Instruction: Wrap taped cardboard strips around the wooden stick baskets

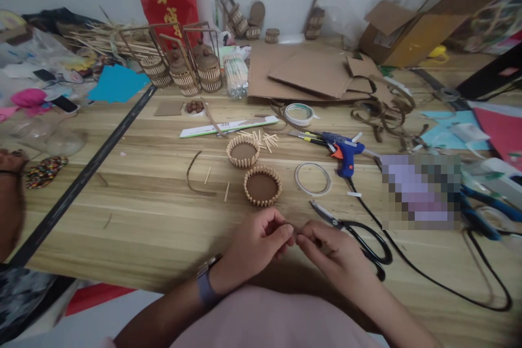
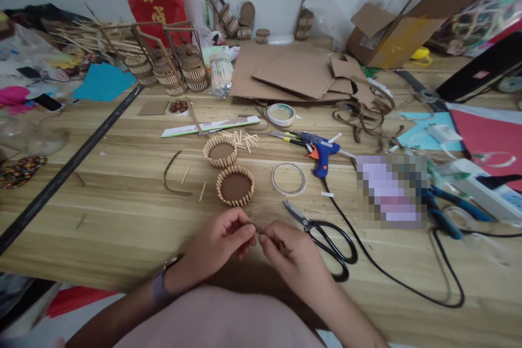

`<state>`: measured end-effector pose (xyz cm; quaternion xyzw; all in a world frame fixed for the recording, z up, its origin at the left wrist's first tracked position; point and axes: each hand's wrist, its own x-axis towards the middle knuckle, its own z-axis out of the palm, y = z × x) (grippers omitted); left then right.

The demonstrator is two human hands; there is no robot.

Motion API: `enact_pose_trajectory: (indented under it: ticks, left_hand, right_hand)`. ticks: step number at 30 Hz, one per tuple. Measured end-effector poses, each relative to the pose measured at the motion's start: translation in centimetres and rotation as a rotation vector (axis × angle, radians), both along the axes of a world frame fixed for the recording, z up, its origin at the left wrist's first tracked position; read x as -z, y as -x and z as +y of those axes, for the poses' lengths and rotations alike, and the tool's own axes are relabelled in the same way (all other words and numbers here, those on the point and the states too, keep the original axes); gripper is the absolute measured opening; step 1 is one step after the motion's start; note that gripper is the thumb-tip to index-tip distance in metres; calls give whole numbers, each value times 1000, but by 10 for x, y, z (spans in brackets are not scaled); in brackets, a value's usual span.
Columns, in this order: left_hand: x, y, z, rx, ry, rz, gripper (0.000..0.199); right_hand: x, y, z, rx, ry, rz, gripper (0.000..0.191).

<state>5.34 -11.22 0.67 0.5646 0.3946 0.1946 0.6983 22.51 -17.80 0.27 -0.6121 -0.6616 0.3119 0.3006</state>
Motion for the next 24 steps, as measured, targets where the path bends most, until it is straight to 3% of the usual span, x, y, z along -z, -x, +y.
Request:
enact_pose_trajectory:
  ticks: [4,8,13,16,19,21,24]
  left_hand:
    - [4,3,-1,20,-168,193,26]
    - [2,4,0,50,-286,278,27]
    - [3,1,1,23,-186,136,21]
    - [3,0,-1,-14,-18,-24,23]
    - [1,-1,-2,-41,90,-114,22]
    - [-1,-3,-2,-58,75,-130,16]
    - [-5,-5,0,-103,-98,-76,17]
  right_hand:
    - [0,-20,7,-74,8,-151,32]
    - [9,-61,27,51,-210,-523,28]
    - [24,-84,47,2,-327,-821,23]
    - [19,-80,46,10,-405,-809,19]
    - [2,-70,35,21,-460,-653,17]
    - [-12,-61,25,16,-452,-536,15]
    - [-25,-44,12,33,-420,-417,10]
